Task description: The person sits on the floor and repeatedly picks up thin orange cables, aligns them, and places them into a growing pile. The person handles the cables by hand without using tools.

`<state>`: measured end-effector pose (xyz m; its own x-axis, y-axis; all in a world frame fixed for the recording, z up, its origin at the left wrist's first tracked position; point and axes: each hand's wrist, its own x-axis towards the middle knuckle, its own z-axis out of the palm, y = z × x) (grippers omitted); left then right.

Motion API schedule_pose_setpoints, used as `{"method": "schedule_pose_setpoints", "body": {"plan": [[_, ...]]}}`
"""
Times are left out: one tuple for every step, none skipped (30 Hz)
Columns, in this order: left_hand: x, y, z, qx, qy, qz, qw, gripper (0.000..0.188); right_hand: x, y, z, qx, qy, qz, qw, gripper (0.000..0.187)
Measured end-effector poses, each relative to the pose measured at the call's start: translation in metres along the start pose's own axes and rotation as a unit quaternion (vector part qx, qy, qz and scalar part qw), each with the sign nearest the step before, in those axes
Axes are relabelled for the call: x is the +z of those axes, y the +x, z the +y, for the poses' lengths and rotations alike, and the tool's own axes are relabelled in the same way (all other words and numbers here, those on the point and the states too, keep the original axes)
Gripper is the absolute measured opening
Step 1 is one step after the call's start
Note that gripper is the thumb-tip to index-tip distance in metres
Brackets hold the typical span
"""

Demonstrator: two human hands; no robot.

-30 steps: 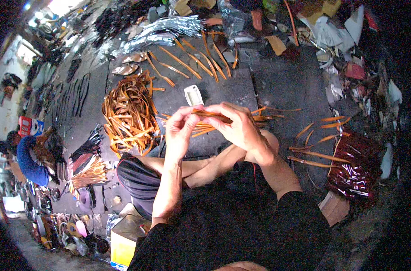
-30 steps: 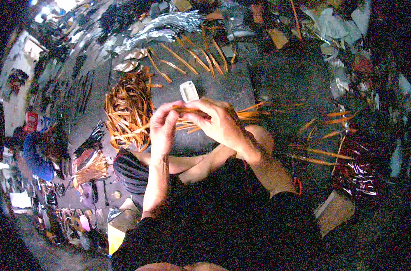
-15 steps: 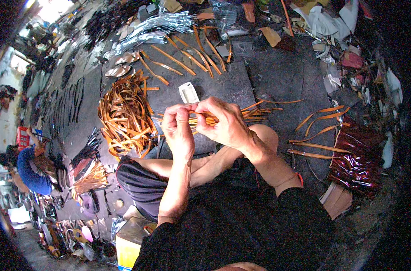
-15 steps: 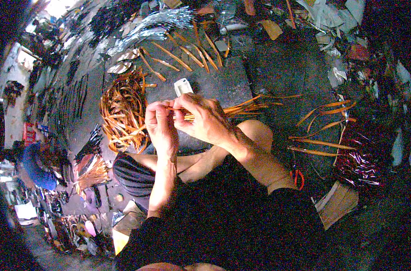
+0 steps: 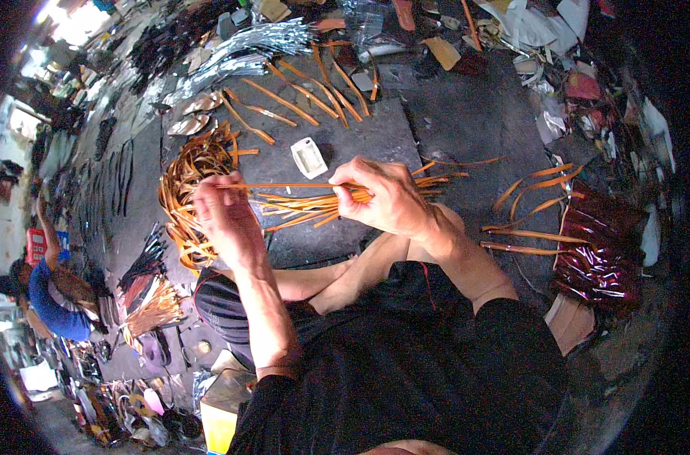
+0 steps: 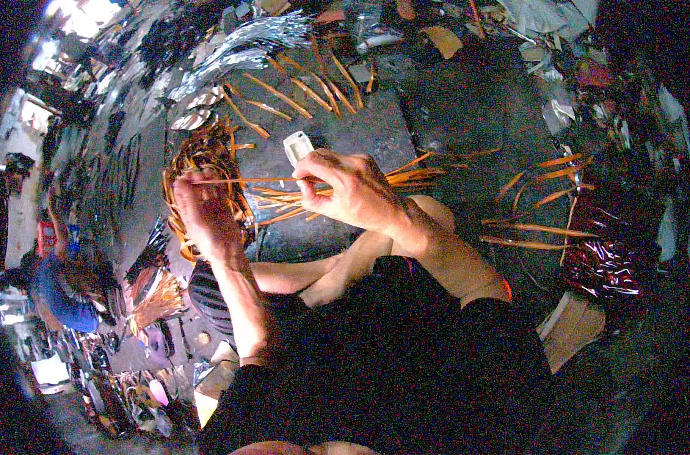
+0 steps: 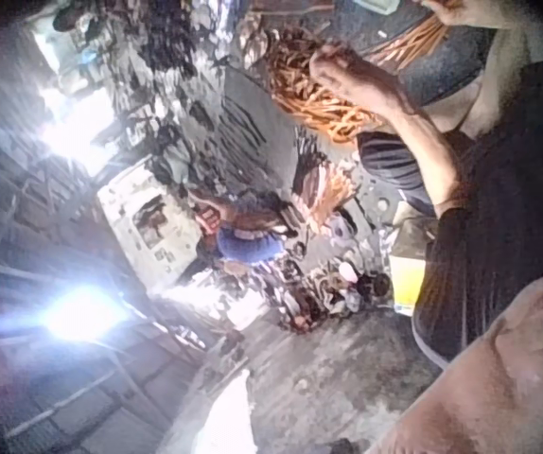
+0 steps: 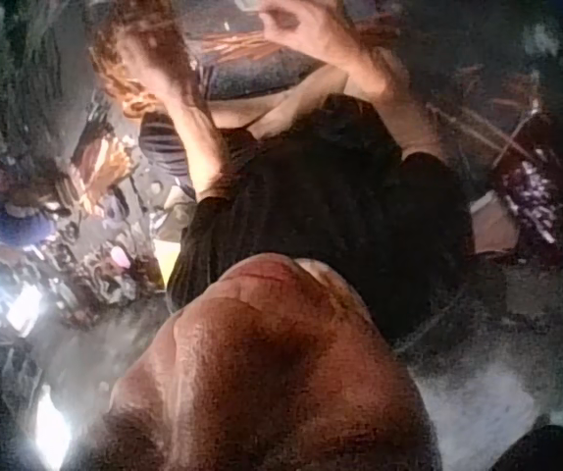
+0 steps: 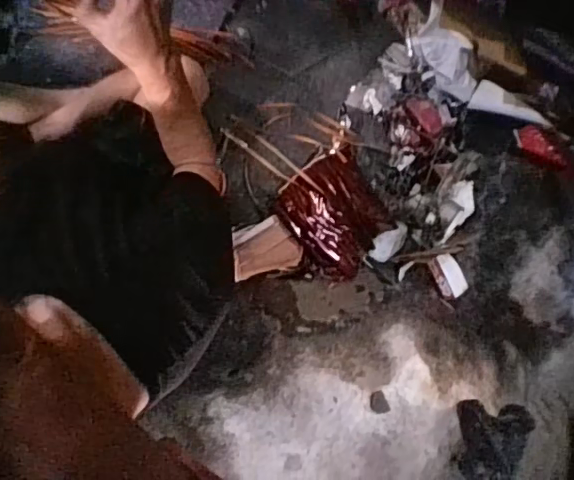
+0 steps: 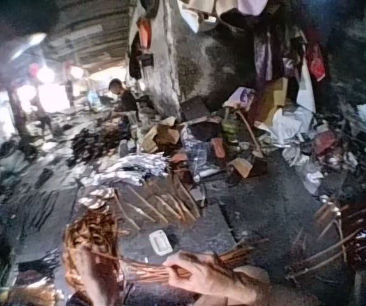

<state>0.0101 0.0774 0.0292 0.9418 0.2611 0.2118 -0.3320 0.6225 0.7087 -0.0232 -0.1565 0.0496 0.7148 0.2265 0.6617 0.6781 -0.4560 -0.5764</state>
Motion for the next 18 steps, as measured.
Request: {"method": "schedule_pose_setpoints", "body": {"plan": [[-0.006, 0.005, 0.005, -0.001, -0.021, 0.022, 1.000, 0.017, -0.001, 0.000, 0.001, -0.004, -0.004, 0.003, 1.000, 0.021], [-0.010, 0.011, 0.009, 0.022, -0.013, -0.001, 1.000, 0.017, -0.001, -0.003, 0.002, -0.006, -0.008, 0.007, 1.000, 0.021], [-0.010, 0.014, 0.015, 0.017, -0.009, 0.022, 1.000, 0.018, -0.002, -0.005, 0.003, -0.008, -0.011, 0.007, 1.000, 0.021], [-0.015, 0.017, 0.018, 0.020, -0.016, 0.031, 0.999, 0.019, -0.002, -0.005, 0.003, -0.014, -0.012, 0.006, 1.000, 0.021], [-0.023, 0.020, 0.022, 0.019, -0.021, 0.041, 0.999, 0.020, -0.002, -0.006, 0.003, -0.016, -0.014, 0.006, 1.000, 0.020], [-0.043, 0.027, 0.028, 0.010, -0.018, -0.019, 1.000, 0.021, -0.002, -0.008, 0.004, -0.019, -0.021, 0.012, 1.000, 0.020], [-0.035, 0.026, 0.033, 0.022, -0.013, 0.036, 0.999, 0.022, -0.003, -0.010, 0.006, -0.020, -0.020, 0.004, 1.000, 0.020], [-0.036, 0.027, 0.034, 0.020, -0.014, 0.063, 0.998, 0.022, -0.003, -0.013, 0.008, -0.020, -0.019, -0.003, 1.000, 0.020], [-0.040, 0.029, 0.037, 0.017, -0.014, 0.090, 0.996, 0.022, -0.003, -0.015, 0.010, -0.021, -0.019, -0.011, 1.000, 0.021], [-0.050, 0.033, 0.043, 0.026, 0.009, 0.091, 0.995, 0.023, -0.003, -0.018, 0.010, -0.014, -0.017, -0.016, 1.000, 0.022], [-0.056, 0.038, 0.048, 0.032, 0.008, 0.078, 0.996, 0.024, -0.004, -0.020, 0.010, -0.012, -0.017, -0.023, 1.000, 0.022], [-0.062, 0.039, 0.053, 0.029, -0.002, 0.089, 0.996, 0.024, -0.005, -0.021, 0.011, -0.009, -0.017, -0.029, 0.999, 0.022], [-0.069, 0.042, 0.057, 0.026, -0.013, 0.098, 0.995, 0.025, -0.007, -0.022, 0.013, -0.008, -0.020, -0.035, 0.999, 0.022], [-0.083, 0.051, 0.063, 0.010, -0.033, 0.048, 0.998, 0.024, -0.009, -0.021, 0.011, -0.016, -0.008, -0.029, 0.999, 0.023], [-0.097, 0.056, 0.065, 0.029, -0.032, 0.056, 0.997, 0.022, -0.009, -0.023, 0.011, -0.017, -0.004, -0.025, 1.000, 0.023], [-0.105, 0.059, 0.069, 0.028, -0.038, 0.054, 0.997, 0.022, -0.009, -0.025, 0.013, -0.018, -0.003, -0.022, 1.000, 0.022], [-0.114, 0.062, 0.074, 0.028, -0.044, 0.053, 0.997, 0.021, -0.010, -0.027, 0.015, -0.020, -0.001, -0.019, 1.000, 0.022], [-0.122, 0.066, 0.077, 0.051, -0.030, 0.053, 0.997, 0.020, -0.010, -0.030, 0.017, -0.016, -0.004, -0.026, 1.000, 0.022]]}}
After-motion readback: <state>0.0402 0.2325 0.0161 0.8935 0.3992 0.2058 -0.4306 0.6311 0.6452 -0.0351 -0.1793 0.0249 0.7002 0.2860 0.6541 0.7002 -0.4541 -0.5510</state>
